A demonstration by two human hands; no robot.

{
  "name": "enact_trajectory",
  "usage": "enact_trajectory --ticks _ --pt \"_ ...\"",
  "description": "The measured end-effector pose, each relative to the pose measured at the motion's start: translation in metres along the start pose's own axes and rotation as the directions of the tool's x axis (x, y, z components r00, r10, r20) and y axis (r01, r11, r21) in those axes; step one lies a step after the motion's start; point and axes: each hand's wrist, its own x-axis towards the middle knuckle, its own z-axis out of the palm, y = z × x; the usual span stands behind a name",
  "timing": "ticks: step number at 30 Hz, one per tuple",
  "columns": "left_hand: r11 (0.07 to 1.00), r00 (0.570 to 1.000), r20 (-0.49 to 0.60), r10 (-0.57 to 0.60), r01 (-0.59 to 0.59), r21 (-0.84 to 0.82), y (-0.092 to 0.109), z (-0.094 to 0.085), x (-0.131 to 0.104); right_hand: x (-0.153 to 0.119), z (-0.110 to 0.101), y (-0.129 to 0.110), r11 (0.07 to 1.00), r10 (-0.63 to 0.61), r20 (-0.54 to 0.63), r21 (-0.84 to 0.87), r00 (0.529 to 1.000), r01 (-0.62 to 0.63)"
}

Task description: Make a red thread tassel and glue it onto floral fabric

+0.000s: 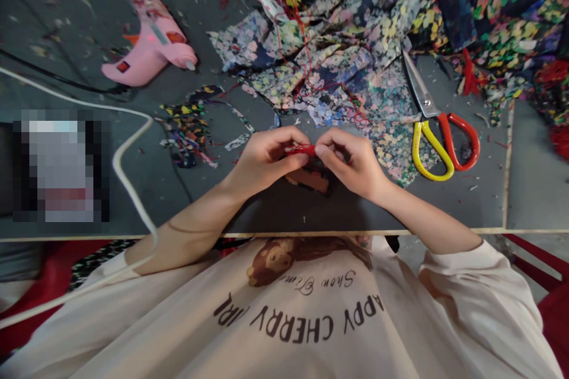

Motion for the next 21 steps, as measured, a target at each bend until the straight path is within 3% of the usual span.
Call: enact_trajectory --ticks 11,21 --pt "0.995 0.999 -0.027 -0.025 0.027 0.094 0.0034 -0.0005 -0.0002 -0.0005 -0.0004 0.0022 1.0 -0.015 0.011 0.023 1.0 0.015" --pt "0.987 0.993 -0.097 0.065 -0.05 0.154 0.0023 0.002 -0.0003 -0.0014 0.0016 0.0045 1.0 -0.01 0.002 0.003 1.0 0.01"
